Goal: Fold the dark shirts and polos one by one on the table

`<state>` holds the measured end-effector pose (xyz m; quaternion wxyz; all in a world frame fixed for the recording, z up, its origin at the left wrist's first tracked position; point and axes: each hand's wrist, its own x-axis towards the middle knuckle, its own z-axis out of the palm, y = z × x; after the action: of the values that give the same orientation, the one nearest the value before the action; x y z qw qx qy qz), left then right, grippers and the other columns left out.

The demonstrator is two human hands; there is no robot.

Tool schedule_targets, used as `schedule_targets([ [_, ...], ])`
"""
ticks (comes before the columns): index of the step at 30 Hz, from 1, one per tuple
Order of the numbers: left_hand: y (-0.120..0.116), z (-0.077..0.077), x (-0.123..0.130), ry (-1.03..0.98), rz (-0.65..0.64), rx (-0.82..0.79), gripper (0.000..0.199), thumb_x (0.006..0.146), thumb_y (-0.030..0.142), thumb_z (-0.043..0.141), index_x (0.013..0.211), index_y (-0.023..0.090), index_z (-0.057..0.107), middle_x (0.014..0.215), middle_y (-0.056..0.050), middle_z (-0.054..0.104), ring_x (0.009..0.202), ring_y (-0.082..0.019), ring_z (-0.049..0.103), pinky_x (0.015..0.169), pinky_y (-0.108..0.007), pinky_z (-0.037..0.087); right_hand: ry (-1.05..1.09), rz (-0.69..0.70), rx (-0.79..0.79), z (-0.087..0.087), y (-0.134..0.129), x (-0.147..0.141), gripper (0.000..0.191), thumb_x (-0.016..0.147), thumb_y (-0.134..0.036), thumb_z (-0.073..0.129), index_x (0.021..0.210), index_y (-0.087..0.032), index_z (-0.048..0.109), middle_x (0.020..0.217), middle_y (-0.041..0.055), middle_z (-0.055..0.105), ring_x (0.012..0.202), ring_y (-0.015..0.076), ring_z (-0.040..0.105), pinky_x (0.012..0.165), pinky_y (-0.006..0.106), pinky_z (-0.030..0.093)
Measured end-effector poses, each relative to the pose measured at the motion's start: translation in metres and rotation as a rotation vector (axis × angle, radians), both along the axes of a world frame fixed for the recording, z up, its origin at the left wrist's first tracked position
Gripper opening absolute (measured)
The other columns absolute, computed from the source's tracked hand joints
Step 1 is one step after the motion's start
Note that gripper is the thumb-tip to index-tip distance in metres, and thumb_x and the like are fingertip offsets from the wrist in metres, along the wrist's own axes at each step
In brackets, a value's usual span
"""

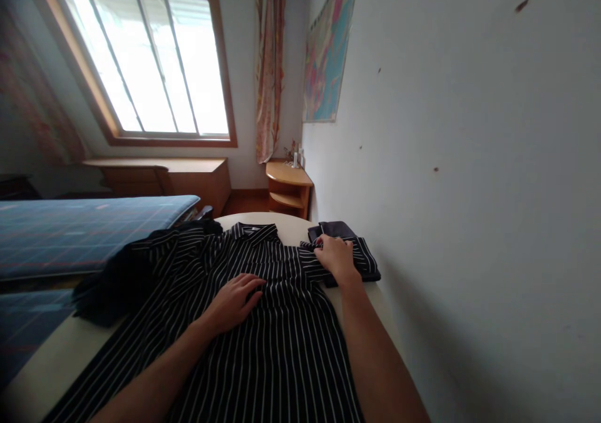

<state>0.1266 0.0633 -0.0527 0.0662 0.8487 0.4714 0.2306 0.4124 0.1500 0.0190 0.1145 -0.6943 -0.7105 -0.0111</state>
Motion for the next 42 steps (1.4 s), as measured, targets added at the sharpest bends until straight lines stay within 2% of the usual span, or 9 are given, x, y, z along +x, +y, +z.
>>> schedule_targets([
  [8, 0.003, -0.008, -0.001, -0.005, 0.073, 0.031, 0.041, 0.101, 0.037, 0.041, 0.139, 0.027, 0.052, 0.132, -0.006, 0.059, 0.115, -0.024, 0.056, 0.103, -0.042, 0.044, -0.091, 0.041, -0.362, 0.015, -0.023, -0.011, 0.026, 0.081, -0.039, 0.062, 0.08, -0.018, 0.078, 0.084, 0.0152, 0.074, 0.083, 0.0286, 0.07, 0.074, 0.037, 0.047],
  [11, 0.003, -0.006, 0.0, 0.017, 0.086, 0.032, 0.04, 0.102, 0.037, 0.039, 0.137, 0.026, 0.054, 0.12, -0.006, 0.064, 0.109, -0.023, 0.057, 0.099, -0.041, 0.044, -0.124, 0.12, -0.276, 0.006, -0.021, -0.028, 0.031, 0.084, -0.043, 0.06, 0.083, -0.017, 0.077, 0.089, 0.0158, 0.074, 0.089, 0.0296, 0.069, 0.077, 0.036, 0.048],
  [16, 0.004, -0.005, 0.0, 0.053, 0.11, 0.041, 0.033, 0.102, 0.037, 0.04, 0.113, 0.027, 0.069, 0.105, -0.004, 0.066, 0.101, -0.023, 0.058, 0.094, -0.04, 0.044, -0.055, 0.257, -0.02, -0.022, -0.009, -0.046, 0.042, 0.093, -0.041, 0.055, 0.126, -0.018, 0.064, 0.129, 0.0154, 0.064, 0.116, 0.0281, 0.06, 0.095, 0.037, 0.043],
  [23, 0.004, -0.006, -0.002, 0.045, 0.105, 0.056, 0.032, 0.102, 0.036, 0.04, 0.113, 0.026, 0.068, 0.106, -0.005, 0.064, 0.102, -0.022, 0.058, 0.098, -0.041, 0.042, -0.08, 0.209, -0.084, -0.027, -0.008, -0.053, 0.028, 0.093, -0.034, 0.055, 0.109, -0.019, 0.072, 0.106, 0.0124, 0.075, 0.105, 0.0265, 0.066, 0.095, 0.039, 0.037],
  [26, 0.006, -0.009, -0.003, 0.038, 0.105, 0.062, 0.031, 0.102, 0.036, 0.041, 0.115, 0.026, 0.067, 0.109, -0.005, 0.064, 0.103, -0.023, 0.058, 0.098, -0.042, 0.043, 0.011, 0.337, -0.05, -0.017, -0.01, -0.056, 0.028, 0.09, -0.033, 0.059, 0.112, -0.021, 0.072, 0.107, 0.0085, 0.075, 0.104, 0.0231, 0.067, 0.092, 0.033, 0.039],
  [31, 0.006, -0.014, -0.003, 0.008, 0.115, 0.071, 0.032, 0.102, 0.034, 0.041, 0.127, 0.024, 0.058, 0.114, -0.006, 0.065, 0.105, -0.024, 0.058, 0.097, -0.043, 0.044, 0.199, 0.566, -0.285, -0.014, -0.014, -0.06, 0.039, 0.099, -0.04, 0.043, 0.103, -0.019, 0.076, 0.09, 0.0058, 0.076, 0.085, 0.0187, 0.069, 0.077, 0.026, 0.044],
  [36, 0.007, -0.017, -0.005, -0.011, 0.11, 0.075, 0.031, 0.101, 0.033, 0.043, 0.128, 0.025, 0.056, 0.114, -0.005, 0.065, 0.105, -0.024, 0.058, 0.097, -0.042, 0.044, 0.217, 0.366, -0.267, -0.033, -0.008, -0.061, 0.029, 0.088, -0.021, 0.056, 0.112, -0.017, 0.071, 0.098, 0.0069, 0.076, 0.092, 0.0177, 0.069, 0.08, 0.023, 0.045],
  [39, 0.009, -0.018, -0.006, -0.019, 0.104, 0.075, 0.031, 0.101, 0.033, 0.043, 0.128, 0.026, 0.056, 0.114, -0.005, 0.064, 0.106, -0.024, 0.058, 0.097, -0.042, 0.044, 0.144, 0.16, -0.25, -0.044, -0.004, -0.06, 0.034, 0.085, -0.033, 0.061, 0.113, -0.015, 0.071, 0.109, 0.0135, 0.073, 0.101, 0.0233, 0.068, 0.081, 0.027, 0.047],
  [42, 0.009, -0.019, -0.006, -0.021, 0.103, 0.072, 0.031, 0.101, 0.033, 0.043, 0.128, 0.026, 0.056, 0.115, -0.005, 0.064, 0.107, -0.024, 0.058, 0.097, -0.042, 0.044, 0.101, 0.105, -0.3, -0.048, -0.004, -0.06, 0.037, 0.084, -0.044, 0.061, 0.103, -0.015, 0.075, 0.108, 0.0158, 0.074, 0.101, 0.0276, 0.068, 0.078, 0.03, 0.047],
])
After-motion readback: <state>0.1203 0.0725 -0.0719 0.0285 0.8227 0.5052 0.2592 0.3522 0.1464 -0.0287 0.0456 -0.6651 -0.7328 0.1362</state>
